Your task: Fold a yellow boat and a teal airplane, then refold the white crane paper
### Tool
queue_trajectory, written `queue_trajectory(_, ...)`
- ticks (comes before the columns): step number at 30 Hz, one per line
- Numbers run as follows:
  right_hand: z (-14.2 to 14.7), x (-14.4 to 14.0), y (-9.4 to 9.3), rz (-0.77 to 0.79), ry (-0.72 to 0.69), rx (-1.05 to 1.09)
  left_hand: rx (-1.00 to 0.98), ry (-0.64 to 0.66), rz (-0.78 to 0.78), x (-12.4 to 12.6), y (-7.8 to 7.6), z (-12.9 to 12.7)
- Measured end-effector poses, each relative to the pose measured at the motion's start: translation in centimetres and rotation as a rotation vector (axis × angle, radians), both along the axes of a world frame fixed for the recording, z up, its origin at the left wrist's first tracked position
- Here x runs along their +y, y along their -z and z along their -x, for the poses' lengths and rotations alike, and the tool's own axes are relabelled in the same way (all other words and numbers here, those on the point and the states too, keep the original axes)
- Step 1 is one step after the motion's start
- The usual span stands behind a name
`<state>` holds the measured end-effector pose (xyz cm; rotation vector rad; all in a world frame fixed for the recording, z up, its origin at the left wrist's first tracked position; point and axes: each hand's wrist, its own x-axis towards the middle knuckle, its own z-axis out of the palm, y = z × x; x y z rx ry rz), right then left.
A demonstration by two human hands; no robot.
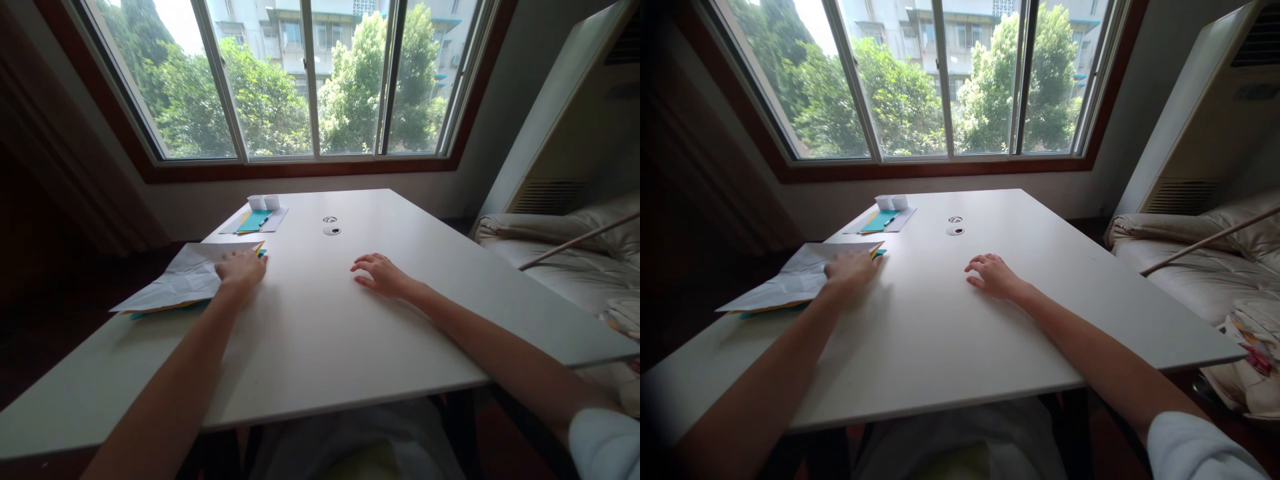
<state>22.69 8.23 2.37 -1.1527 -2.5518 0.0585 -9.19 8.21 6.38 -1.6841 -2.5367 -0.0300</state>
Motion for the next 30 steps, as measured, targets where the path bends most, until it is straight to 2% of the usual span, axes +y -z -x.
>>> queue_trajectory(3, -0.1, 0.0, -0.2, -0.025, 0.073, 0.03, 0.055, 0.346, -0.177, -0.6, 0.0, -2.6)
queue_trajectory(5, -0.2, 0.2, -0.4, -0.048, 0.147, 0.087, 0.012, 0.566, -0.199, -0.9, 0.6, -4.9)
queue_trajectory(6, -0.3, 0.3, -0.4, -0.057, 0.183, 0.115, -0.026, 0.646, -0.183, -1.1, 1.1, -6.1)
queue_trajectory(8, -0.4, 0.4, -0.3, -0.058, 0.238, 0.14, -0.097, 0.705, -0.14, -1.5, 2.3, -8.4)
queue_trajectory(10, -0.4, 0.5, -0.1, -0.028, 0.275, 0.105, -0.145, 0.694, -0.097, -1.9, 3.4, -10.2)
queue_trajectory(13, -0.1, 0.4, 0.7, 0.075, 0.304, -0.014, -0.155, 0.644, -0.003, -2.3, 4.6, -11.2)
queue_trajectory(18, 0.5, -0.1, 1.4, 0.308, 0.288, -0.185, -0.142, 0.611, 0.142, -2.4, 5.0, -10.9)
queue_trajectory(30, 0.6, 0.2, 1.5, 0.311, 0.288, -0.212, -0.139, 0.615, 0.124, -2.4, 4.9, -10.6)
